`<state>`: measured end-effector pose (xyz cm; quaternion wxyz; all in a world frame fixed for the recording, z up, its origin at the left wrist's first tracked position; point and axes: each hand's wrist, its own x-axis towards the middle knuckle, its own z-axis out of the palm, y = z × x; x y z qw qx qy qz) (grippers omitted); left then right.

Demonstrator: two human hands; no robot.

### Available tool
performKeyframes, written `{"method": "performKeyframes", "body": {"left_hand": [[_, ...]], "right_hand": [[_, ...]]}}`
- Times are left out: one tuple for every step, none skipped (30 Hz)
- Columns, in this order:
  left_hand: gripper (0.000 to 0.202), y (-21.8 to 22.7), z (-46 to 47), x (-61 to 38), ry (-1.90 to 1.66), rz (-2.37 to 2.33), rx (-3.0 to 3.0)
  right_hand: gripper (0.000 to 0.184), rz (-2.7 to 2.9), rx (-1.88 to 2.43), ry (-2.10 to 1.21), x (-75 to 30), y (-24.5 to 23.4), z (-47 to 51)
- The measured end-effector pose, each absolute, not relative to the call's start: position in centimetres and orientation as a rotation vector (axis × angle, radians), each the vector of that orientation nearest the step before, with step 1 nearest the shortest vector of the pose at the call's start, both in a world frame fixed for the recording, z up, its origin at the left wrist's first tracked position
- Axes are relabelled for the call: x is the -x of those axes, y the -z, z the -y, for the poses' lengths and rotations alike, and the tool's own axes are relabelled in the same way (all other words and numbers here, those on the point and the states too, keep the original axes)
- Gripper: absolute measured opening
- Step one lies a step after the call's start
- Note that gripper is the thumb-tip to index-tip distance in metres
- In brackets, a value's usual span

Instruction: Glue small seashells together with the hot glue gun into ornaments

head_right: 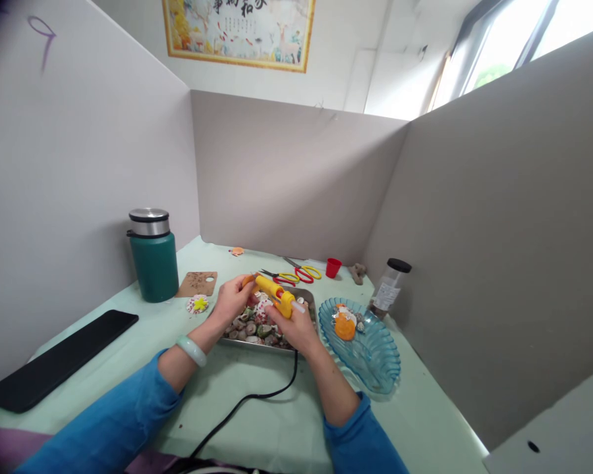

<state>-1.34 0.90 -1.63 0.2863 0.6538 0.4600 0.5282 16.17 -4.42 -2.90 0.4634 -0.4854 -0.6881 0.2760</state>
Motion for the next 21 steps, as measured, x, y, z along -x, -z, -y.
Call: {"method": "performKeyframes", "body": {"left_hand": [[0.024, 1.57, -0.86, 1.33, -1.407, -1.25, -1.762], [0.024, 1.53, -0.81, 1.33, -1.402, -1.263, -1.776], [0.025, 1.5, -0.77, 1.33, -1.397, -1.27, -1.787], [0.026, 1.48, -0.73, 1.33, -1.39, -1.275, -1.796], [0.027, 1.47, -0.7, 1.33, -1.381, -1.279, -1.803], [0.028, 1.46, -0.67, 1.33, -1.372, -1.282, -1.809], [0.03, 1.46, -0.66, 1.32, -1.364, -1.285, -1.813], [0.031, 1.47, -0.65, 1.31, -1.358, -1.289, -1.817], [0.032, 1.48, -0.66, 1.29, -1.356, -1.293, -1.822], [0.033, 1.49, -0.68, 1.27, -1.358, -1.295, -1.826], [0.033, 1.52, -0.71, 1.25, -1.363, -1.297, -1.829], [0.033, 1.54, -0.75, 1.24, -1.369, -1.297, -1.831], [0.033, 1.58, -0.79, 1.23, -1.376, -1.296, -1.832], [0.034, 1.61, -0.83, 1.23, -1.382, -1.294, -1.831], [0.034, 1.64, -0.86, 1.23, -1.386, -1.291, -1.829], [0.036, 1.65, -0.88, 1.24, -1.389, -1.288, -1.826], [0.037, 1.67, -0.88, 1.24, -1.39, -1.284, -1.823], [0.039, 1.67, -0.87, 1.23, -1.391, -1.278, -1.818], [0.039, 1.67, -0.85, 1.21, -1.393, -1.271, -1.811], [0.04, 1.67, -0.82, 1.19, -1.396, -1.262, -1.803], [0.04, 1.66, -0.8, 1.17, -1.398, -1.253, -1.794]], "right_hand": [[0.04, 1.692, 1.198, -0.676, -16.19, 2.91, 4.41], [0.04, 1.692, 1.204, -0.674, -16.19, 2.89, 4.43], [0.04, 1.693, 1.21, -0.671, -16.17, 2.83, 4.48], [0.04, 1.691, 1.217, -0.666, -16.15, 2.75, 4.54], [0.04, 1.688, 1.222, -0.661, -16.12, 2.66, 4.62], [0.041, 1.686, 1.226, -0.659, -16.09, 2.56, 4.69], [0.041, 1.682, 1.228, -0.657, -16.05, 2.46, 4.76], [0.042, 1.677, 1.23, -0.658, -16.01, 2.38, 4.82], [0.042, 1.669, 1.232, -0.659, -15.98, 2.32, 4.85], [0.043, 1.659, 1.234, -0.66, -15.96, 2.28, 4.85], [0.043, 1.649, 1.235, -0.661, -15.94, 2.27, 4.83], [0.043, 1.64, 1.234, -0.663, -15.94, 2.3, 4.78], [0.043, 1.631, 1.231, -0.666, -15.96, 2.35, 4.72], [0.043, 1.626, 1.226, -0.67, -15.98, 2.43, 4.64], [0.044, 1.623, 1.22, -0.67, -16.02, 2.52, 4.56], [0.044, 1.624, 1.216, -0.668, -16.07, 2.63, 4.48], [0.045, 1.626, 1.216, -0.661, -16.13, 2.73, 4.4], [0.045, 1.63, 1.219, -0.651, -16.18, 2.82, 4.34], [0.046, 1.637, 1.222, -0.642, -16.23, 2.89, 4.3], [0.046, 1.639, 1.224, -0.632, -16.27, 2.93, 4.27], [0.046, 1.637, 1.224, -0.627, -16.3, 2.94, 4.26]]}}
